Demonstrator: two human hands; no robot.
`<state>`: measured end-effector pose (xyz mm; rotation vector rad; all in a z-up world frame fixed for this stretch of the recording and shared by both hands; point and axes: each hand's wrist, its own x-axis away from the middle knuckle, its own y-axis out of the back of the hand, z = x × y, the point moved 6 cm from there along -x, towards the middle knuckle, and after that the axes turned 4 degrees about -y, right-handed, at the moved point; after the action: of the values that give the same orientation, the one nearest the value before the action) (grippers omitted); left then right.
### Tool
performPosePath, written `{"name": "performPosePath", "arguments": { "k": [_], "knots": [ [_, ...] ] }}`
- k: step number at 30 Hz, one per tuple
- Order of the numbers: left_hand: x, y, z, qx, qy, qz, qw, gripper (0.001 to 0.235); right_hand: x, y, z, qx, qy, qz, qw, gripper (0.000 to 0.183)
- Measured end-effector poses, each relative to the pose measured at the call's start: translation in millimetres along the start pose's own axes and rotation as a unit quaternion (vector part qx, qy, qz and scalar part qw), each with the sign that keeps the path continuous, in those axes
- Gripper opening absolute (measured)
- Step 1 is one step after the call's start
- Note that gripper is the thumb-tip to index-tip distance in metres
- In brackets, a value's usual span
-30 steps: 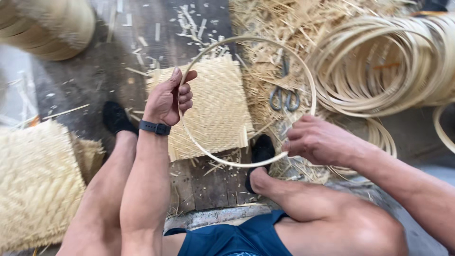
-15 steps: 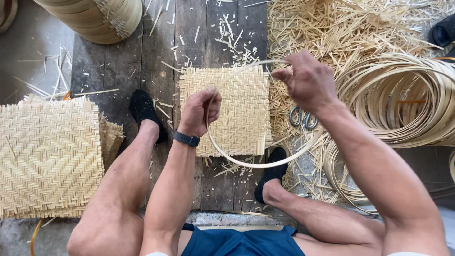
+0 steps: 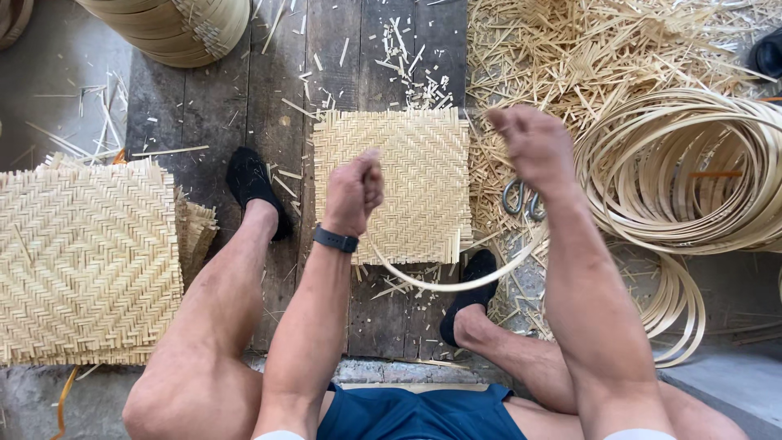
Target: The person assembles round bamboo trays by placing a circular bamboo frame over a square woven mat, pressing it into a wooden mold, and trimming the excess mat with shears. The process is repeated for multiple units.
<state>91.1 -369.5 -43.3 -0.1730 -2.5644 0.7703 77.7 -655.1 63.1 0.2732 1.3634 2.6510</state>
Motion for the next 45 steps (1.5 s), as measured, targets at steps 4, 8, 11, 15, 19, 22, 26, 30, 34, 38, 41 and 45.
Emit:
{"name": "performPosePath", "arguments": {
  "k": [4,8,11,15,19,22,26,30,34,38,41,45],
  "knots": [
    [-4.8,28.4,-15.5,0.142,-0.027,-0.070,0.987,0.038,25.2,-3.0,-54.7,-0.455,-0.222,0.047,0.861,0.051],
    [-11.6,37.7,-12.4,0.078,0.043,-0.019,0.996,0.034,38.6,-37.1,-71.1,-0.655,-0.189,0.091,0.726,0.041],
    [-14.8,44.2,-6.8,0.046,0.070,0.006,0.996,0.033,39.8,-53.1,-86.9,-0.658,-0.224,0.093,0.713,0.049],
    [-24.5,53.3,-9.9,0.083,0.054,-0.028,0.995,0.038,36.5,-53.8,-100.6,-0.601,-0.287,0.110,0.738,0.057],
    [-32.3,59.2,-12.7,0.106,0.058,-0.011,0.993,0.039,36.0,-53.2,-90.8,-0.616,-0.250,0.139,0.734,0.052],
    [-35.3,67.3,-10.9,0.122,0.032,-0.020,0.992,0.037,40.2,-62.6,-87.0,-0.634,-0.225,0.103,0.733,0.044],
    [-36.4,78.2,5.6,0.214,0.072,-0.024,0.974,0.038,44.8,-87.7,-95.5,-0.678,-0.231,0.058,0.696,0.046],
    [-36.5,91.0,12.9,0.199,0.062,-0.033,0.977,0.036,42.9,-99.8,-97.7,-0.735,-0.183,0.119,0.642,0.048],
    [-36.4,104.4,28.4,0.140,0.027,-0.109,0.984,0.031,39.9,-108.1,-112.7,-0.550,-0.244,0.031,0.798,0.031],
    [-38.3,139.4,52.9,0.000,-0.091,-0.218,0.972,0.021,25.7,-140.9,-121.1,-0.366,-0.279,-0.005,0.888,0.043],
    [-44.4,168.4,62.7,-0.231,-0.182,-0.265,0.919,0.024,13.0,-163.8,-131.4,-0.217,-0.227,-0.002,0.950,0.050],
    [-49.0,184.1,68.0,-0.527,-0.207,-0.231,0.791,0.025,6.0,-182.6,-138.3,-0.053,-0.112,-0.020,0.992,0.051]
  ]
}}
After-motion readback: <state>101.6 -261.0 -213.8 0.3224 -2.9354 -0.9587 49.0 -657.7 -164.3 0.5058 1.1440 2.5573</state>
